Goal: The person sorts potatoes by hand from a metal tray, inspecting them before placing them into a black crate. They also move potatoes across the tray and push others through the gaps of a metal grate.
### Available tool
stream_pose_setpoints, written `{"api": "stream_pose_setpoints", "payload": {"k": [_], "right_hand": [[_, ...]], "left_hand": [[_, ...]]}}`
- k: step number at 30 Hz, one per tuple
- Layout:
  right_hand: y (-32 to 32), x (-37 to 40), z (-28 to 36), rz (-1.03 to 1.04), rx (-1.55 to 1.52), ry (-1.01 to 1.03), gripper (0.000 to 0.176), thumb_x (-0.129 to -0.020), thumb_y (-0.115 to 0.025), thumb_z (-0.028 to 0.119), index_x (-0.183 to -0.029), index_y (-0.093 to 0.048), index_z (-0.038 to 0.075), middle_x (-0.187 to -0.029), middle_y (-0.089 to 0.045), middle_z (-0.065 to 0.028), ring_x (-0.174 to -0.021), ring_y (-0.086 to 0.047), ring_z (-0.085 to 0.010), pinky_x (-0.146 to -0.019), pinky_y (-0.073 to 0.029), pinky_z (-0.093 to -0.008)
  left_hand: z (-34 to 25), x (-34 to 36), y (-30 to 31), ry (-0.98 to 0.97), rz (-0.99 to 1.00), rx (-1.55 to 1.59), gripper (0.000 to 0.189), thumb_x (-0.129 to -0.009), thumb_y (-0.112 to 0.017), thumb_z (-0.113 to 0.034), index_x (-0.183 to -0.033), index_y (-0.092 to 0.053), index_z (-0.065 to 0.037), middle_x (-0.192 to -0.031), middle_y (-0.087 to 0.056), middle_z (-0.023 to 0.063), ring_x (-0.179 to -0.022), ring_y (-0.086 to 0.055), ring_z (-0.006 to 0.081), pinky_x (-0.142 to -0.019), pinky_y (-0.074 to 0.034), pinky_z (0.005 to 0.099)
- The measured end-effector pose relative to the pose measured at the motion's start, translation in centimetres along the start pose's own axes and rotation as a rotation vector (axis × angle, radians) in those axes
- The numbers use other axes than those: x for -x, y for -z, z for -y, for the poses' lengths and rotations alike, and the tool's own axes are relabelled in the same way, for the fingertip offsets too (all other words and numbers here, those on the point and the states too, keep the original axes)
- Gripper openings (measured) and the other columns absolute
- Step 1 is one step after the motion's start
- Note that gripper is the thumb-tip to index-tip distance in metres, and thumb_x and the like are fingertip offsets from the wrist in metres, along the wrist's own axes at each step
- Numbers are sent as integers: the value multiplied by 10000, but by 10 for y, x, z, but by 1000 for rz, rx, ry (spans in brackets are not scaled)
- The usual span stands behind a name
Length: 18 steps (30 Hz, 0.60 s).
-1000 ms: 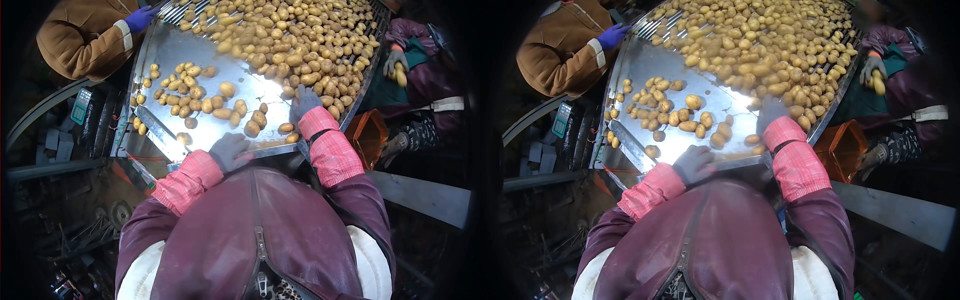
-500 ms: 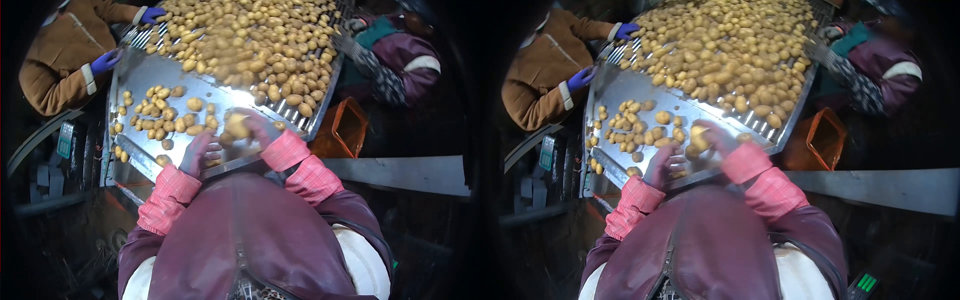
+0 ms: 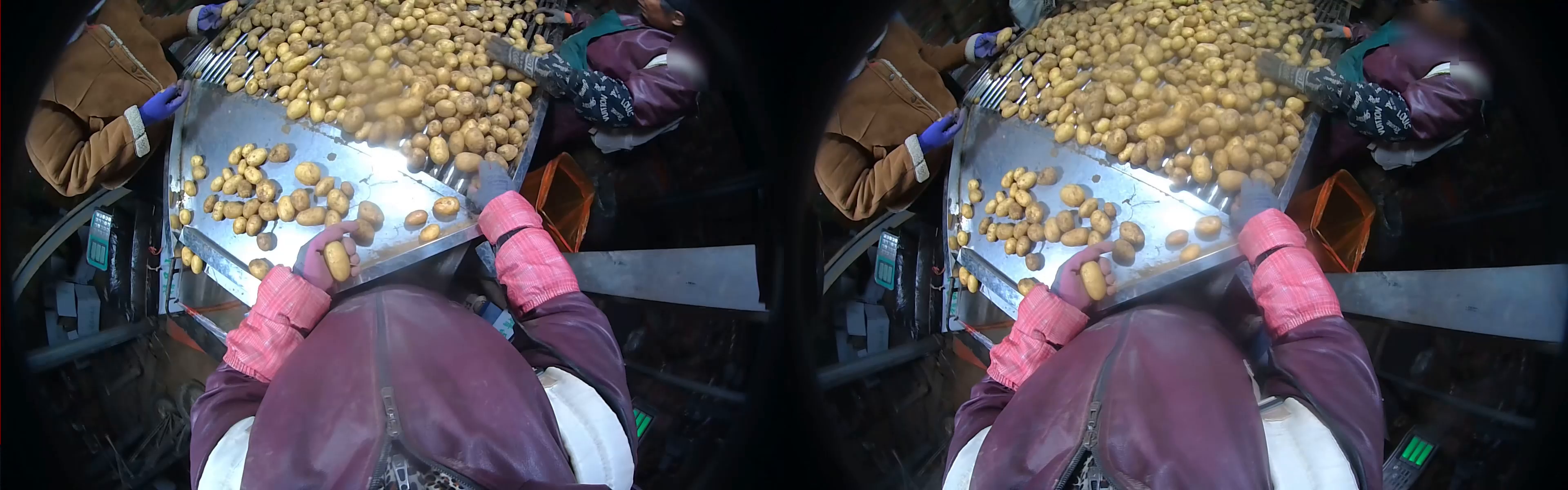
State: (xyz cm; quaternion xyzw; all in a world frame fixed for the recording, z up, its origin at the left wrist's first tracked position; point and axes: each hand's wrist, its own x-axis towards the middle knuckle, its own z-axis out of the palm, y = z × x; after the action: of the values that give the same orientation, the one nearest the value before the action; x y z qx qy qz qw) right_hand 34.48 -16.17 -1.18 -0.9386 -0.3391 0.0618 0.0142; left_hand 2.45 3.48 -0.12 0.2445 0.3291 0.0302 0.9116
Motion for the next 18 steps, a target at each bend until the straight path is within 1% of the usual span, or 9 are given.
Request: {"api": "stream_pose_setpoints", "payload": {"k": [3,4,6,8,10,13,15,16,18], "right_hand": [[23,26,31,4,-461,23,415,-820,-670,292,-1139,-581,41,-1201,-573,-191,-1103,-571,-386,-937,-474,-473],[32,36,47,108,-670,89,436,-818,-683,308,-1147,-584,40,-1160,-584,-192,-1099,-571,-375,-938,-468,-454],[44,50,76,321,-1095,230,477,-812,-710,340,-1163,-592,39,-1080,-608,-194,-1090,-571,-351,-940,-455,-415],[35,37,60,-160,-601,572,511,-801,-716,333,-1208,-575,58,-1109,-594,-190,-1073,-573,-354,-931,-459,-429],[19,9,39,-243,-142,372,549,-769,-724,316,-1243,-551,97,-1146,-560,-175,-1032,-575,-361,-893,-473,-458],[1,6,37,-209,267,255,379,-799,-684,274,-1138,-575,144,-1081,-539,-152,-983,-563,-351,-827,-485,-487],[-1,-5,38,-103,179,232,364,-794,-683,253,-1117,-569,129,-1093,-525,-158,-995,-565,-356,-832,-490,-484],[-2,-8,37,-47,137,215,357,-791,-683,243,-1106,-567,121,-1100,-518,-161,-1001,-566,-358,-835,-493,-483],[-10,-14,31,-122,-131,350,368,-782,-685,219,-1111,-564,108,-1113,-511,-173,-1001,-565,-365,-848,-498,-469]], "left_hand": [[-1,-1,-12,13,68,-3,445,-903,-543,-231,-1314,-534,-60,-973,-629,105,-713,-610,243,-548,-494,341],[-2,0,-17,19,88,-2,467,-899,-542,-222,-1341,-523,-72,-1023,-637,118,-731,-622,252,-548,-501,343],[-7,-1,-20,69,229,84,542,-881,-572,-205,-1402,-477,-86,-1102,-613,149,-796,-645,263,-575,-525,336],[-10,8,-33,68,223,93,513,-903,-591,-226,-1392,-495,-104,-1104,-608,150,-853,-657,257,-557,-525,299],[-7,4,-24,108,177,55,464,-929,-583,-249,-1361,-518,-95,-1091,-608,145,-845,-653,249,-541,-515,280],[-3,7,-13,84,188,58,404,-964,-557,-272,-1314,-545,-69,-1070,-608,136,-816,-642,237,-529,-504,269],[-6,16,-10,78,134,101,413,-964,-554,-266,-1315,-538,-50,-1071,-608,139,-802,-639,236,-541,-506,273],[-4,17,-2,50,145,124,441,-951,-566,-288,-1320,-533,-49,-1096,-614,150,-851,-643,256,-582,-518,297],[2,13,20,-13,174,175,500,-925,-590,-330,-1331,-523,-47,-1147,-627,170,-950,-652,296,-663,-543,345]]}}
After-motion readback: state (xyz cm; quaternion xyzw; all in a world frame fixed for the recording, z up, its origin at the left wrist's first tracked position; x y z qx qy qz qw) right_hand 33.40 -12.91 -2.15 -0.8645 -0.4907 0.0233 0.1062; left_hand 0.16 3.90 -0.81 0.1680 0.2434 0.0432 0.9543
